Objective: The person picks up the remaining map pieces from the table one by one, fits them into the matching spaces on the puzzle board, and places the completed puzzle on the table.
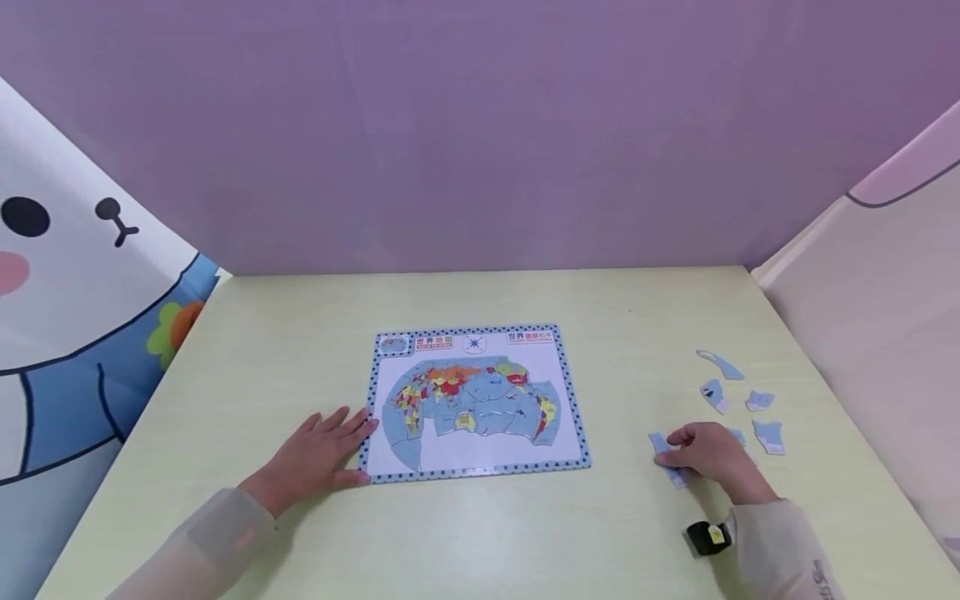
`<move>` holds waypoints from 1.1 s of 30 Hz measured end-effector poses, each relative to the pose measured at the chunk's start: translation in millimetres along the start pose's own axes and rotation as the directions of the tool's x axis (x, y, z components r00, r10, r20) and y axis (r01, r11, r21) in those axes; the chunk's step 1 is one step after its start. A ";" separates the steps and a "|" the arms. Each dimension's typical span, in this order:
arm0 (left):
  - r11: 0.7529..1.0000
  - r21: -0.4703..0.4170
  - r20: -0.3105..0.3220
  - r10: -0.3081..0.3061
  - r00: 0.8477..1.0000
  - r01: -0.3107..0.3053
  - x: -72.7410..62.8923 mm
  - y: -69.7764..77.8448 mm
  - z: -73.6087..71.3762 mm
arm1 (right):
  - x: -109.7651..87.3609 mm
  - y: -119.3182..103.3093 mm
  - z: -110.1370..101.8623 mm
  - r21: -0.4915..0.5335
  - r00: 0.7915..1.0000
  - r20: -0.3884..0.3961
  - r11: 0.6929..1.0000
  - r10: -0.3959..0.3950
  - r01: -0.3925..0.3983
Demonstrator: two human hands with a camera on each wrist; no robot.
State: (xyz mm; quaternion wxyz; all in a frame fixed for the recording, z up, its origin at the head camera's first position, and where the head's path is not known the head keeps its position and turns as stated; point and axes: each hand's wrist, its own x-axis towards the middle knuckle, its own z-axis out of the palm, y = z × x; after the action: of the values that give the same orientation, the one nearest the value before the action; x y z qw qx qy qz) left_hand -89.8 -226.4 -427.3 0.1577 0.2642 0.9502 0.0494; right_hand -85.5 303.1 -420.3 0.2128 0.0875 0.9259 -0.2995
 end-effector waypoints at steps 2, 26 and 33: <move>1.000 0.005 0.001 0.001 1.000 -0.001 0.2 -0.6 -0.4 | -0.5 -4.4 2.0 -0.019 1.000 -0.006 1.000 0.001 -0.002; 1.000 -0.003 0.010 -0.020 1.000 0.021 -0.5 -0.2 0.5 | -2.2 -12.9 4.7 -0.046 1.000 0.013 0.999 -0.028 0.029; 1.000 0.002 0.018 -0.017 1.000 0.017 -0.4 -0.2 -0.3 | 0.3 -6.7 3.4 -0.010 0.996 -0.001 0.996 -0.091 0.091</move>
State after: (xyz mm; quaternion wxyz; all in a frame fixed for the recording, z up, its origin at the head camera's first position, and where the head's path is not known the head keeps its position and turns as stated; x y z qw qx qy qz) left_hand -89.7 -226.8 -427.0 0.1665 0.2568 0.9510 0.0445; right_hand -86.5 295.6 -419.4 0.1988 0.0442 0.9306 -0.3042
